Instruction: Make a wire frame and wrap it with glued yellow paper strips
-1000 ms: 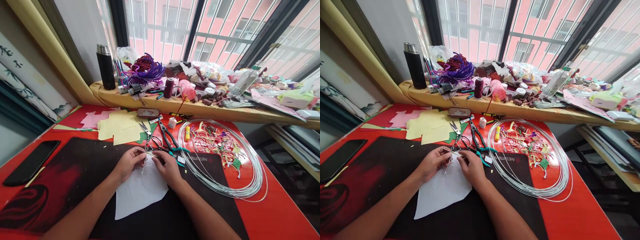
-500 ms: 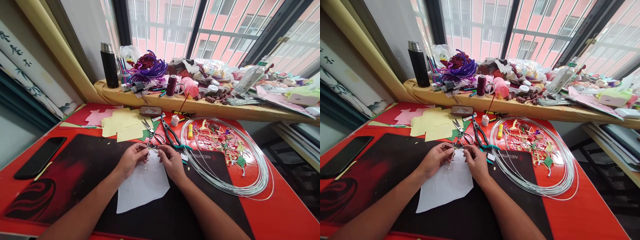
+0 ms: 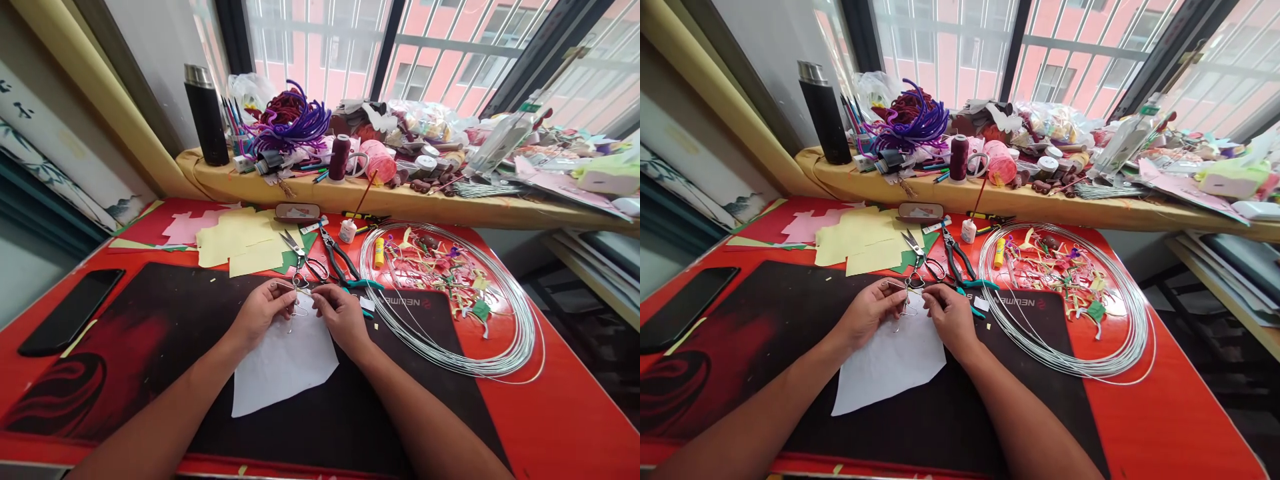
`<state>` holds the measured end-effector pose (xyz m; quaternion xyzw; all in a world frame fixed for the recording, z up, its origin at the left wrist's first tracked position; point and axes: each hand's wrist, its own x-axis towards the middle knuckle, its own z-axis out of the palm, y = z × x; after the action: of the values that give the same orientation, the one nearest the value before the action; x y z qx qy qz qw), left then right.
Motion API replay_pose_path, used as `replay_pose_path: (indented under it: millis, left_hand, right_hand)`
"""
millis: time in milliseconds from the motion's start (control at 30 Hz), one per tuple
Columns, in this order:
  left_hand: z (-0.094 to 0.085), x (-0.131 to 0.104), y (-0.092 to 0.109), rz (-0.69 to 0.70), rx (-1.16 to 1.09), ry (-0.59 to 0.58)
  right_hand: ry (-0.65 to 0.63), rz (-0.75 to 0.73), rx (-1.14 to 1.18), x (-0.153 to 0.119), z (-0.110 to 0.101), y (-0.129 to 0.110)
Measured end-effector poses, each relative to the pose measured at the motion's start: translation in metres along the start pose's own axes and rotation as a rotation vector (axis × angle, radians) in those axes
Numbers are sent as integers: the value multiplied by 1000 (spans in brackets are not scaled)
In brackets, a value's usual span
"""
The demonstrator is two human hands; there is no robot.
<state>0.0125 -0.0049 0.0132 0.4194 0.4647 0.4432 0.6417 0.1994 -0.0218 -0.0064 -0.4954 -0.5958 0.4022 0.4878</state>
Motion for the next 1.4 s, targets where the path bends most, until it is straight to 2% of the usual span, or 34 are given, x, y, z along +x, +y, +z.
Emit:
replay_pose_path:
  millis: [600,1167,1400]
  left_hand:
    - [-1,1,-2,38,-3,-10]
    - [-2,2,-3,49,70,0]
    - [-2,2,0,63,60,19]
  right_hand:
    - [-34,109,104,3,-2,-2]
    - [-64,112,7,3,-4,-3]
    - [-68,125,72,4,-3,2]
